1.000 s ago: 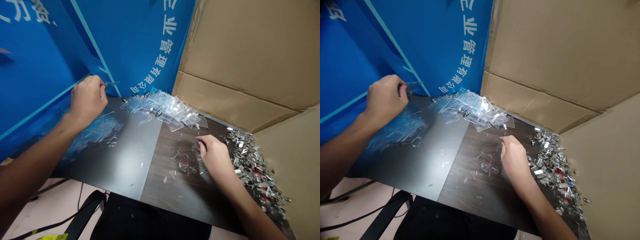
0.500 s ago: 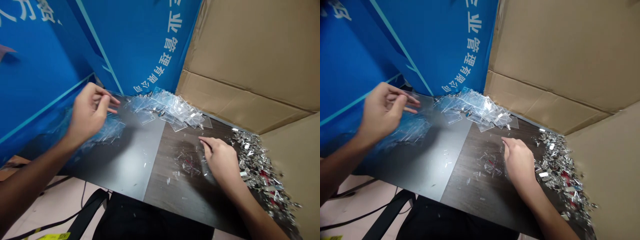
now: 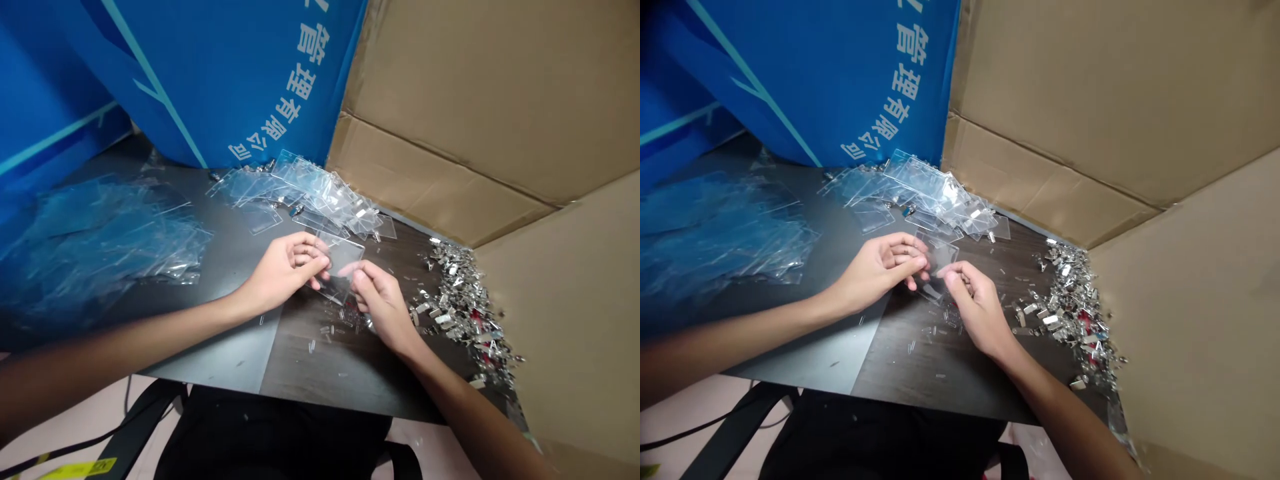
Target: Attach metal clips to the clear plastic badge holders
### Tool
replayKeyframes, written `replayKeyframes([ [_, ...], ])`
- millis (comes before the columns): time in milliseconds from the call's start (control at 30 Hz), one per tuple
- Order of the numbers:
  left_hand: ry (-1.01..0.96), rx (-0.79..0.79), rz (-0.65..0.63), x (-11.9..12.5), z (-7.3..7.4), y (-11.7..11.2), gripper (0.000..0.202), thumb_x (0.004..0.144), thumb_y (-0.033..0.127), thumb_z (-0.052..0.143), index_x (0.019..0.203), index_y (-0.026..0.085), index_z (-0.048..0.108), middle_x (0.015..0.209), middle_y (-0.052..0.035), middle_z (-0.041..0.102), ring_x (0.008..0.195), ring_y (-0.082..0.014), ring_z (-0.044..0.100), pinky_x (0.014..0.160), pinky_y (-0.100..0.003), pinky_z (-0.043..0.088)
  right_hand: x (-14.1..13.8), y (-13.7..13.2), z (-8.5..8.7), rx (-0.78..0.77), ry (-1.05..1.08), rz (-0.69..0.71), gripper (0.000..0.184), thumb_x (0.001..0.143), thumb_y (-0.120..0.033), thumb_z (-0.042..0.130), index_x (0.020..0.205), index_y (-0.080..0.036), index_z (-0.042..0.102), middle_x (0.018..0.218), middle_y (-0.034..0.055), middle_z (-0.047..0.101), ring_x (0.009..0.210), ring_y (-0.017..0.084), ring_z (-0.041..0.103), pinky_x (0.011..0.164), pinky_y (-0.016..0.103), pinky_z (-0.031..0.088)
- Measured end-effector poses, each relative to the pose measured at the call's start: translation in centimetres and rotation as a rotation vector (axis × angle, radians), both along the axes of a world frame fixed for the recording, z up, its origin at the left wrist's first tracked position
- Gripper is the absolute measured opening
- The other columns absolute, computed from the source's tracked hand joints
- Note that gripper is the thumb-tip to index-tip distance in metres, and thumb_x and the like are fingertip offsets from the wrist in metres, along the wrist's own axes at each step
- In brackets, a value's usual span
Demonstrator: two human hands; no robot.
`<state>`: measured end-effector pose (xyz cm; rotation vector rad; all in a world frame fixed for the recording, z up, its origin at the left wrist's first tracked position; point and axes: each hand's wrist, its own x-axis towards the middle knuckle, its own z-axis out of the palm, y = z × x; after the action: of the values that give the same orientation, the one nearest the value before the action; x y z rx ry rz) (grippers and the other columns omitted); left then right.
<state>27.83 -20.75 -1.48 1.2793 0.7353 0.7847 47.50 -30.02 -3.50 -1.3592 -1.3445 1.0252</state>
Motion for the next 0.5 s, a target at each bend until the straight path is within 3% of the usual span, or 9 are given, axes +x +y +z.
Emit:
replayKeyframes([
  [100, -0.031, 0.015, -0.011, 0.1, -0.9, 0.1, 0.031, 0.095, 0.030, 0.082, 0.117, 0.011, 0.073, 0.092, -0.0081, 0.081, 0.079, -0.0177, 0.081, 0.062, -0.024, 0.066, 0.0, 0.3, 0.6, 0.062, -0.040, -0.065, 0.026, 0.103, -0.042, 0.073, 0.092, -0.019, 0.075, 0.068, -0.0041, 0.053, 0.058, 0.011, 0.041, 0.055, 0.026, 0.033],
  [333, -0.063, 0.050, -0.105, -1.2, -1.8, 0.8, 0.029, 0.099, 0.035, 0.079, 0.119, 0.013, 0.078, 0.107, -0.0136, 0.084, 0.092, -0.0218, 0.082, 0.063, -0.026, 0.067, -0.2, 0.7, 0.4, 0.084, 0.013, -0.123, 0.024, 0.101, -0.040, 0.073, 0.091, -0.019, 0.078, 0.060, -0.0061, 0.052, 0.049, 0.010, 0.037, 0.046, 0.025, 0.028],
  [433, -0.005, 0.145, 0.078, -1.1, -2.0, 0.0, 0.024, 0.098, 0.031, 0.082, 0.115, 0.016, 0.074, 0.111, -0.0090, 0.080, 0.092, -0.0181, 0.079, 0.077, -0.029, 0.069, -0.2, 0.3, 0.3, 0.323, -0.195, -0.209, 0.014, 0.103, -0.027, 0.071, 0.093, -0.020, 0.079, 0.060, -0.0070, 0.050, 0.050, 0.010, 0.042, 0.049, 0.026, 0.034],
  [500, 0.036, 0.210, 0.132, -1.0, -2.2, -0.7, 0.020, 0.099, 0.034, 0.081, 0.108, 0.017, 0.073, 0.108, -0.0073, 0.078, 0.095, -0.0186, 0.077, 0.089, -0.033, 0.068, -0.3, 0.0, 0.2, 0.529, -0.366, -0.172, 0.011, 0.102, -0.018, 0.072, 0.092, -0.022, 0.078, 0.059, -0.0083, 0.047, 0.050, 0.010, 0.044, 0.052, 0.026, 0.039],
])
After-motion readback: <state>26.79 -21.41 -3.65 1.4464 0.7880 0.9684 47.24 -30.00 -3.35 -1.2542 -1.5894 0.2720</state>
